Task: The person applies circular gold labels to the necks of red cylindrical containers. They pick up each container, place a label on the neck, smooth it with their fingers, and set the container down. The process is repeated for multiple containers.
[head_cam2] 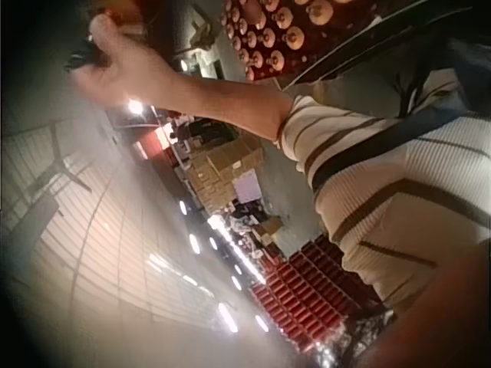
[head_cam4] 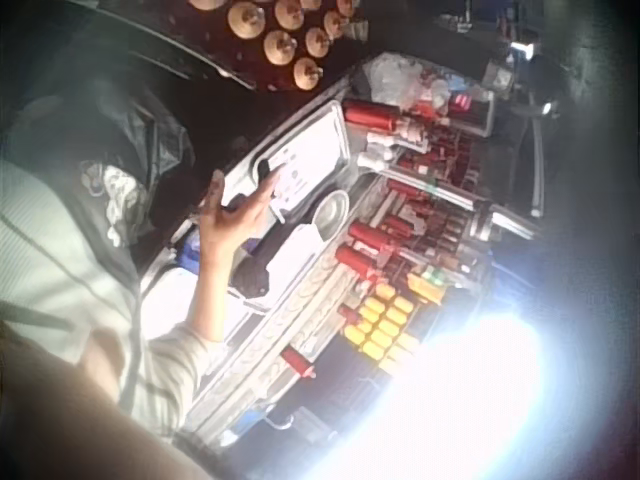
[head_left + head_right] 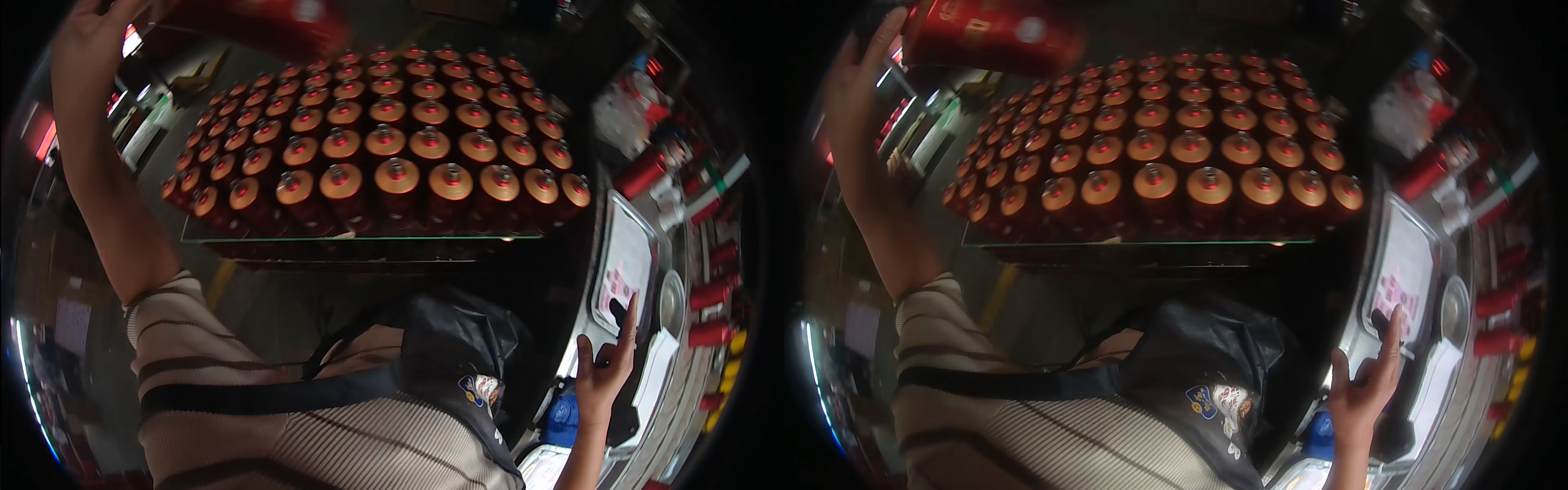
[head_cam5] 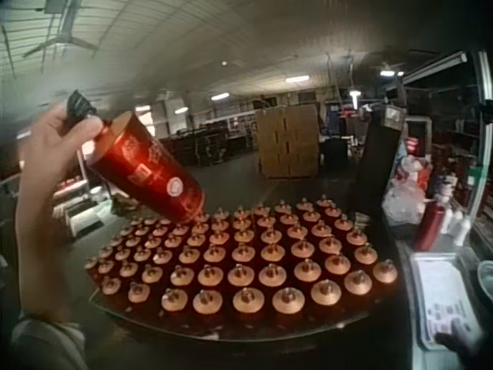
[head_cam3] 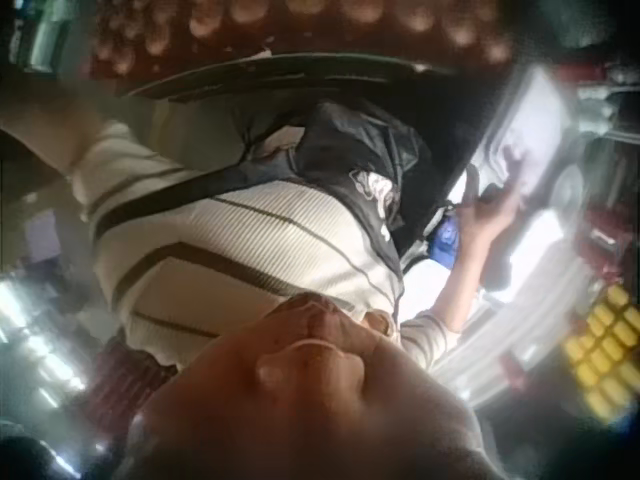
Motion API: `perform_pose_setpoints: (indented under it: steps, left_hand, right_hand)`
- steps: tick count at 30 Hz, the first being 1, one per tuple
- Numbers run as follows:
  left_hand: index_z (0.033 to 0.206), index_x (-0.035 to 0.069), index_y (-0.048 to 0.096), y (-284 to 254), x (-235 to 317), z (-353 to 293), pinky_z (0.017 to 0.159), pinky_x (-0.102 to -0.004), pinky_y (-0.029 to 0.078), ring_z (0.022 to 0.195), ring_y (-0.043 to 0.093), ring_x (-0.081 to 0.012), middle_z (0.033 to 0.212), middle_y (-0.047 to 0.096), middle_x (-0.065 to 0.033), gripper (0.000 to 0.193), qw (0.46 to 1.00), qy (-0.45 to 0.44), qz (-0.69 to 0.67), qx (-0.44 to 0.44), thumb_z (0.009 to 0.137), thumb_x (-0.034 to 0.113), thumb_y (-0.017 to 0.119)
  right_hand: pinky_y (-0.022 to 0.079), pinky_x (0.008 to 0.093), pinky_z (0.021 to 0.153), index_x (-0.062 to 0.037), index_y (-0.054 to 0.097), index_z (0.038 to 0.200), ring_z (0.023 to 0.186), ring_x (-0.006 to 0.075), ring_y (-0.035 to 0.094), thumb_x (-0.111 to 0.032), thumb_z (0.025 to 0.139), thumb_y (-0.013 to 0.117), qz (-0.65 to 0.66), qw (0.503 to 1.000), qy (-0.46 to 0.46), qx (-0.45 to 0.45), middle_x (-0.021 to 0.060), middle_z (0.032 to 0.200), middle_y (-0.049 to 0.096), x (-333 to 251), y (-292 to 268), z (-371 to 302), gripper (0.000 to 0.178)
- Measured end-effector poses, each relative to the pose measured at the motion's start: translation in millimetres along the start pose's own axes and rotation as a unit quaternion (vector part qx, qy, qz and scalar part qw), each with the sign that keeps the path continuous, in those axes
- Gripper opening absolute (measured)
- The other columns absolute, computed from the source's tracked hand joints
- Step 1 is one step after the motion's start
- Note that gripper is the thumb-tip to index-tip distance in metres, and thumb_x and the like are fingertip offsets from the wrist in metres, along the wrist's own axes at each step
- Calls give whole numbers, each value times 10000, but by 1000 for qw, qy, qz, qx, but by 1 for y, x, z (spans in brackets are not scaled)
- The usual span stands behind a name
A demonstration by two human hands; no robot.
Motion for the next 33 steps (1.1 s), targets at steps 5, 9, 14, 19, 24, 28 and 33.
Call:
perform_pose_setpoints:
  steps: [5, 9, 14, 19, 24, 28, 33]
  left_hand:
    - [1277, 70, 646, -154, -131, -51, 801, -318, 517, 878, 696, -190, 1003, 739, -139, 554, 812, -213, 533, -109, 879, 448, 714]
    - [1064, 72, 689, -227, -209, -130, 768, -472, 514, 907, 674, -386, 933, 693, -200, 401, 740, -194, 631, -127, 873, 422, 653]
    - [987, 81, 680, -263, -264, -276, 781, -499, 526, 905, 661, -417, 934, 691, -216, 328, 715, -343, 591, -148, 835, 372, 678]
    - [869, 42, 605, -211, -277, -405, 754, -498, 514, 884, 648, -425, 898, 679, -203, 307, 721, -438, 524, -118, 826, 329, 705]
    - [859, 37, 591, -175, -276, -457, 741, -502, 500, 871, 632, -421, 892, 665, -194, 277, 717, -490, 483, -111, 835, 284, 716]
    - [847, 45, 587, -170, -280, -470, 732, -494, 501, 860, 644, -396, 867, 671, -166, 279, 731, -468, 486, -105, 827, 290, 720]
    - [892, 67, 629, -170, -283, -458, 737, -475, 520, 864, 669, -379, 868, 701, -154, 293, 691, -553, 450, -120, 810, 333, 720]
  right_hand:
    - [306, 209, 473, -76, 377, 1525, 528, 73, 339, 72, 764, 704, 56, 996, 38, -58, 170, 1461, 512, 27, 33, -5, 841]
    - [309, 202, 443, -73, 394, 1514, 472, 57, 385, 131, 744, 665, 31, 994, 88, -59, 200, 1395, 568, 54, 39, -7, 842]
    - [345, 220, 450, -76, 404, 1509, 547, 81, 493, 104, 782, 623, 9, 992, 89, -84, 205, 1309, 618, 46, 43, 13, 780]
    - [483, 255, 583, -139, 410, 1515, 970, 209, 630, 67, 812, 622, -15, 986, 114, -121, 161, 1177, 657, 78, 49, 20, 763]
    - [496, 364, 860, -107, 450, 1493, 1031, 231, 600, -44, 828, 646, -67, 983, 143, -94, 141, 1295, 625, 103, 42, 15, 696]
    - [501, 422, 928, -116, 462, 1487, 1069, 267, 611, -60, 834, 646, -89, 972, 192, -107, 141, 1312, 620, 109, 41, 8, 680]
    - [527, 402, 865, -131, 465, 1486, 983, 240, 641, -69, 832, 654, -109, 971, 186, -101, 149, 1292, 623, 90, 47, 9, 683]
Point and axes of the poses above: each hand's wrist, its own z-axis towards the middle knuckle, its own y-axis out of the palm, x = y × z, the point moved 5 cm from there along z, towards the middle knuckle
